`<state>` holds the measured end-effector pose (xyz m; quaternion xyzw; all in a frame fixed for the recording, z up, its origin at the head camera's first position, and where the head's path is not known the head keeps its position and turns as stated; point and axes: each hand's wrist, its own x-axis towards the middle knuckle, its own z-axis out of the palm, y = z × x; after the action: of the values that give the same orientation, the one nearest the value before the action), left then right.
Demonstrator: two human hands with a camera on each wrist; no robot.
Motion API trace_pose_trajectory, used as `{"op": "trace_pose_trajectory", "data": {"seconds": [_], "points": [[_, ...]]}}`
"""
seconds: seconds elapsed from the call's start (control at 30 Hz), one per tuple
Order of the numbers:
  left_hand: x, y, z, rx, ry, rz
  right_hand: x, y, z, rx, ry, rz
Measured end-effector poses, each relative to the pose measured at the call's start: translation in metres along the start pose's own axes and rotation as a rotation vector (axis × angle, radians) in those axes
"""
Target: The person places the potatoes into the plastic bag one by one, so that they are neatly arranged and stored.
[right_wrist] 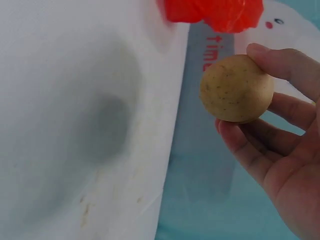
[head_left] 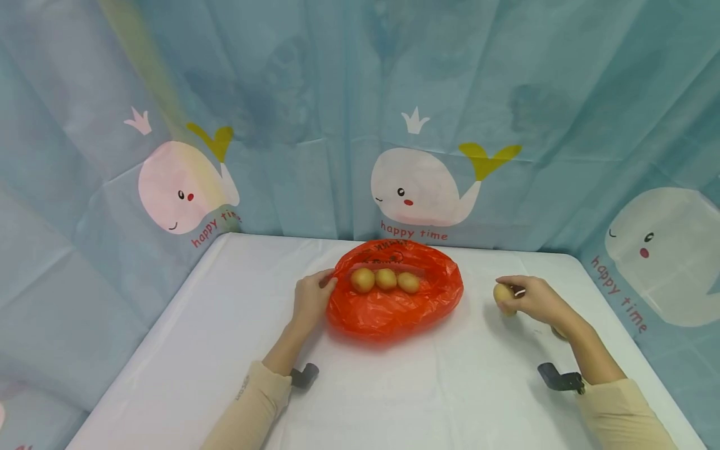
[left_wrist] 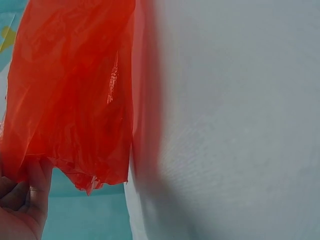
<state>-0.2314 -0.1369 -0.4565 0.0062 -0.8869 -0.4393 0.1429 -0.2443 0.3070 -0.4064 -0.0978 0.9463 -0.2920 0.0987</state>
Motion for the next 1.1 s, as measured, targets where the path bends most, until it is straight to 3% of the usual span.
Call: {"op": "trace_pose_trajectory", "data": {"seconds": [0.37, 1.1], "points": [[0.002, 0.001, -0.001, -0.017, 0.007, 0.023, 0.004, -0.024, -0.002, 0.018, 0.029, -0.127], [0.000, 0.004, 0.000, -0.012, -0.018, 0.017, 0.026, -0.065, -0.004, 0.012, 0.050, -0.258]]}}
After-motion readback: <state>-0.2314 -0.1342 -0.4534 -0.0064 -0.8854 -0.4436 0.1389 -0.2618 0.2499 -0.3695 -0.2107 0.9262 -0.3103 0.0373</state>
